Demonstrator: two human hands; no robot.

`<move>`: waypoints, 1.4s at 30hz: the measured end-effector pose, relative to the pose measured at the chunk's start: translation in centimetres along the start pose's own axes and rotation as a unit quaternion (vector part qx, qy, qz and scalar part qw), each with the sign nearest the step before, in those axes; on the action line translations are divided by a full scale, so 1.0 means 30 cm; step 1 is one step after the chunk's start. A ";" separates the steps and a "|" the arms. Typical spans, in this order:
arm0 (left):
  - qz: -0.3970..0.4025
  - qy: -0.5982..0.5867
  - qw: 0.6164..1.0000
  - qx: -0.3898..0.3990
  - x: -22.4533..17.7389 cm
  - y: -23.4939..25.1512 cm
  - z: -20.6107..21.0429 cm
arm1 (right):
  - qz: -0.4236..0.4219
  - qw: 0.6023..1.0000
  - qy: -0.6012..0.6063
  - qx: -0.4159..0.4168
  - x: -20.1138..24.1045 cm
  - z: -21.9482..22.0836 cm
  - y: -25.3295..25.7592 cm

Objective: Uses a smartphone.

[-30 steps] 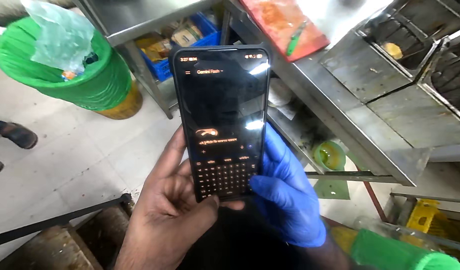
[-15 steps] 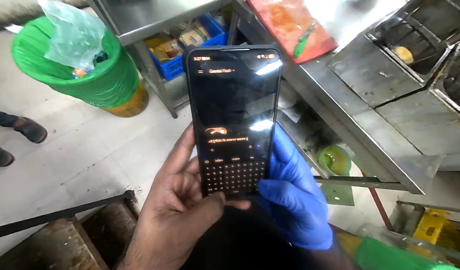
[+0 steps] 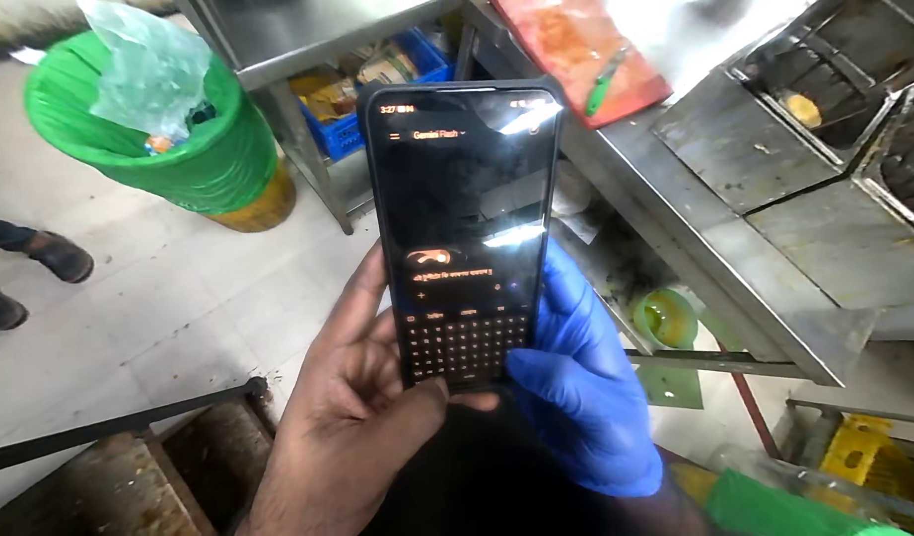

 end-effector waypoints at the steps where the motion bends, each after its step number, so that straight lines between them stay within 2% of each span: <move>1: -0.002 0.003 1.000 -0.002 0.000 0.000 0.000 | -0.001 1.000 -0.003 0.002 0.001 0.001 0.000; 9: -0.004 0.006 1.000 0.002 -0.005 0.001 -0.002 | -0.005 1.000 -0.020 0.001 0.005 0.009 0.004; 15: -0.004 -0.008 0.999 0.043 -0.002 0.006 -0.010 | 0.000 1.000 -0.013 0.009 0.005 0.004 0.001; 20: -0.021 -0.051 0.995 0.085 0.004 0.018 -0.015 | 0.008 1.000 0.006 0.004 -0.002 -0.008 -0.003; 28: -0.059 -0.084 0.989 0.102 0.018 0.043 -0.038 | 0.019 1.000 0.023 -0.009 -0.022 -0.033 0.015; 35: -0.089 -0.100 0.984 0.120 0.036 0.104 -0.049 | 0.030 0.998 0.038 -0.031 -0.022 -0.072 0.033; 42: -0.115 -0.086 0.982 0.125 0.073 0.225 -0.025 | 0.031 0.997 0.035 -0.062 -0.009 -0.169 0.068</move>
Point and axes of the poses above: each hand's wrist, its own y-axis towards the middle knuckle, its own z-axis out of the palm, x = y × z, the point moved 7 cm from there along y, towards the middle knuckle, and after that the axes turned 5 degrees about -z, right-handed, at the moved point
